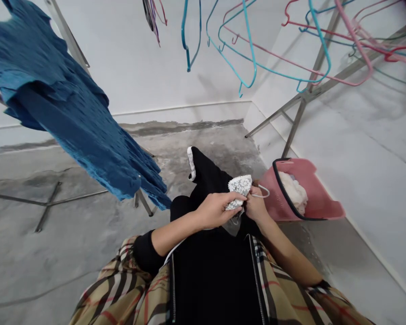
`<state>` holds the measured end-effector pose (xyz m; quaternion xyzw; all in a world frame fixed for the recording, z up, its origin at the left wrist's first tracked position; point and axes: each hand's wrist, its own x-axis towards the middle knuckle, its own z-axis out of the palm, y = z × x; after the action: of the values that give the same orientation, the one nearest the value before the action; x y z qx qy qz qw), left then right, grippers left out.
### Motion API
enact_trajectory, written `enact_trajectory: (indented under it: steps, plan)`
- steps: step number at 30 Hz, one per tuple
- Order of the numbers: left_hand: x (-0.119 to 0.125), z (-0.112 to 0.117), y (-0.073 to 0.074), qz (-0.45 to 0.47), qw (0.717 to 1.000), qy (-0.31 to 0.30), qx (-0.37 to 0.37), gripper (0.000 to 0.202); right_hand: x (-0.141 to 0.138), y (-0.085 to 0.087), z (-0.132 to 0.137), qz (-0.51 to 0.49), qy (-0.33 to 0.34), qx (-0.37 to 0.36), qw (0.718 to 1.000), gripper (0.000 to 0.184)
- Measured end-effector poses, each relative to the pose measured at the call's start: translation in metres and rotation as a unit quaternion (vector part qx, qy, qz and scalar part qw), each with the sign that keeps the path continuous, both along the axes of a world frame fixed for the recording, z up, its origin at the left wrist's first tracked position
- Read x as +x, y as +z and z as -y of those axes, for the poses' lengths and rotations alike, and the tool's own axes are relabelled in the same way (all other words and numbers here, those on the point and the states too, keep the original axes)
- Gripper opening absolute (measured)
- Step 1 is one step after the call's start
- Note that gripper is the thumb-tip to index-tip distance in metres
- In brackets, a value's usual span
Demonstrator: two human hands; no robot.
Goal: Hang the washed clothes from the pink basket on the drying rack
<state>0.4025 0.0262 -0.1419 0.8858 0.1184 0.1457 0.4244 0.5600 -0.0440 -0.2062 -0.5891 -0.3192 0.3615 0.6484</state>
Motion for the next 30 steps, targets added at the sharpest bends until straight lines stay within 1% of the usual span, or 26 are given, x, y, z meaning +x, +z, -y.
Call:
enact_trajectory:
  steps: [2,3,5,6,8,9,10,11,12,14,15,17,19,20,21,24,25,26,27,28,30]
  plan:
    - [-0.009,-0.009,0.005,-0.031,0.997,0.0,0.075,0.04,0.008,-0.003,0.003,-0.006,-0.016,0.0,1.0,0.042]
    - [-0.014,-0.015,0.009,-0.043,0.993,0.009,0.114,0.041,0.012,-0.002,0.005,0.0,-0.019,0.0,1.0,0.045]
    - [-0.022,-0.027,0.019,-0.024,0.978,0.057,0.199,0.038,0.019,0.004,0.008,0.039,-0.01,0.0,0.999,0.047]
    - [-0.024,-0.032,0.025,0.005,0.964,0.09,0.25,0.034,0.022,0.009,0.009,0.073,-0.001,-0.001,0.997,0.047]
    - [-0.025,-0.042,0.037,0.069,0.919,0.141,0.362,0.027,0.025,0.023,0.01,0.15,0.023,0.0,0.988,0.044]
    - [-0.024,-0.045,0.042,0.084,0.895,0.146,0.414,0.025,0.025,0.031,0.01,0.183,0.038,0.006,0.982,0.043]
    - [-0.022,-0.047,0.046,0.082,0.876,0.135,0.456,0.024,0.024,0.038,0.01,0.207,0.055,0.017,0.977,0.041]
    - [-0.02,-0.049,0.048,0.066,0.866,0.112,0.482,0.024,0.022,0.046,0.01,0.221,0.072,0.03,0.972,0.041]
    - [-0.017,-0.049,0.05,0.043,0.864,0.087,0.494,0.023,0.021,0.052,0.009,0.226,0.089,0.044,0.969,0.041]
    - [-0.014,-0.049,0.051,0.005,0.873,0.055,0.485,0.02,0.02,0.061,0.009,0.215,0.12,0.055,0.968,0.04]
    - [-0.014,-0.049,0.05,-0.001,0.881,0.053,0.469,0.02,0.021,0.064,0.009,0.201,0.133,0.05,0.969,0.038]
    - [-0.016,-0.05,0.05,0.013,0.901,0.074,0.427,0.019,0.027,0.063,0.012,0.156,0.149,0.033,0.976,0.034]
    - [-0.021,-0.052,0.053,0.033,0.913,0.113,0.39,0.018,0.039,0.055,0.016,0.11,0.145,0.021,0.983,0.032]
    - [-0.025,-0.053,0.055,0.036,0.914,0.132,0.383,0.018,0.047,0.048,0.019,0.093,0.128,0.017,0.987,0.032]
    - [-0.029,-0.054,0.058,0.033,0.911,0.15,0.383,0.019,0.055,0.039,0.021,0.075,0.096,0.013,0.992,0.034]
    - [-0.04,-0.056,0.064,0.019,0.891,0.195,0.41,0.022,0.075,0.003,0.025,0.004,-0.023,-0.015,1.0,0.04]
    - [-0.044,-0.057,0.066,0.018,0.884,0.208,0.419,0.022,0.079,-0.01,0.026,-0.019,-0.049,-0.03,0.998,0.042]
    - [-0.047,-0.057,0.067,0.021,0.879,0.217,0.425,0.021,0.08,-0.022,0.025,-0.037,-0.059,-0.048,0.996,0.044]
    - [-0.049,-0.057,0.067,0.025,0.874,0.224,0.43,0.021,0.078,-0.032,0.025,-0.046,-0.051,-0.069,0.995,0.045]
    - [-0.051,-0.057,0.068,0.028,0.87,0.23,0.436,0.02,0.073,-0.04,0.023,-0.049,-0.027,-0.086,0.995,0.045]
    - [-0.055,-0.057,0.069,0.032,0.861,0.236,0.45,0.019,0.058,-0.051,0.02,-0.062,0.043,-0.095,0.993,0.046]
